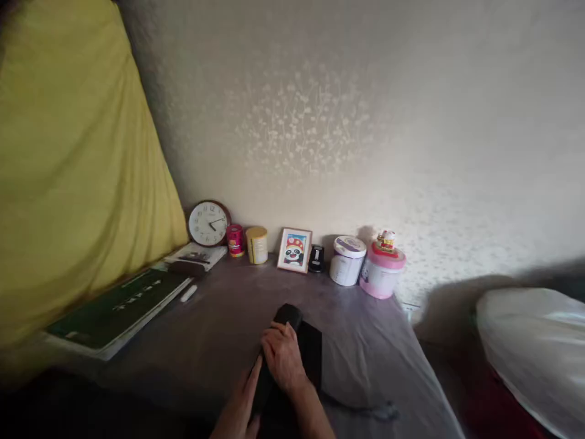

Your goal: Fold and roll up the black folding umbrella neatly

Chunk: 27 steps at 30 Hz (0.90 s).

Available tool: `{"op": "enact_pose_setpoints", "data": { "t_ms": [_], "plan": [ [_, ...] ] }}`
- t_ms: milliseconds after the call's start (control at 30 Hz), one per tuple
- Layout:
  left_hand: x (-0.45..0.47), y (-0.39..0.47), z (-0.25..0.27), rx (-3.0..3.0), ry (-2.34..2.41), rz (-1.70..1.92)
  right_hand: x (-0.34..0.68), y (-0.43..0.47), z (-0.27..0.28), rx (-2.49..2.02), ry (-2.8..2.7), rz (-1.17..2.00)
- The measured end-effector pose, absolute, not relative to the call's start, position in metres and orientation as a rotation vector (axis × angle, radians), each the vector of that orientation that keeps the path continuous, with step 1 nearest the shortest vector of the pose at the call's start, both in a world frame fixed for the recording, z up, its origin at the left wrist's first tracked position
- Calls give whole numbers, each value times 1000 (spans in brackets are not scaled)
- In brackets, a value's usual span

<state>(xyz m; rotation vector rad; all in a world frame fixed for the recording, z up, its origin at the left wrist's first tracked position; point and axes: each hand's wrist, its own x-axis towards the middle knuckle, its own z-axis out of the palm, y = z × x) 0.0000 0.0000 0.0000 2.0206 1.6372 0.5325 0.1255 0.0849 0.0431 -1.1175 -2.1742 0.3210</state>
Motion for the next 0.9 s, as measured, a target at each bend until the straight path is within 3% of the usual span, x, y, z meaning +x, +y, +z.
{"op": "enact_pose_setpoints", "data": {
  "t_ms": [267,533,900],
  "plan": [
    [17,4,12,1935,1825,319,135,127,42,-1243,-2174,277],
    [23,5,4,1943,1869,394,157,155,33,-1506,-1905,234],
    [13,-12,21,2021,1645,602,239,84,13,-1803,-1398,524]
  ]
}}
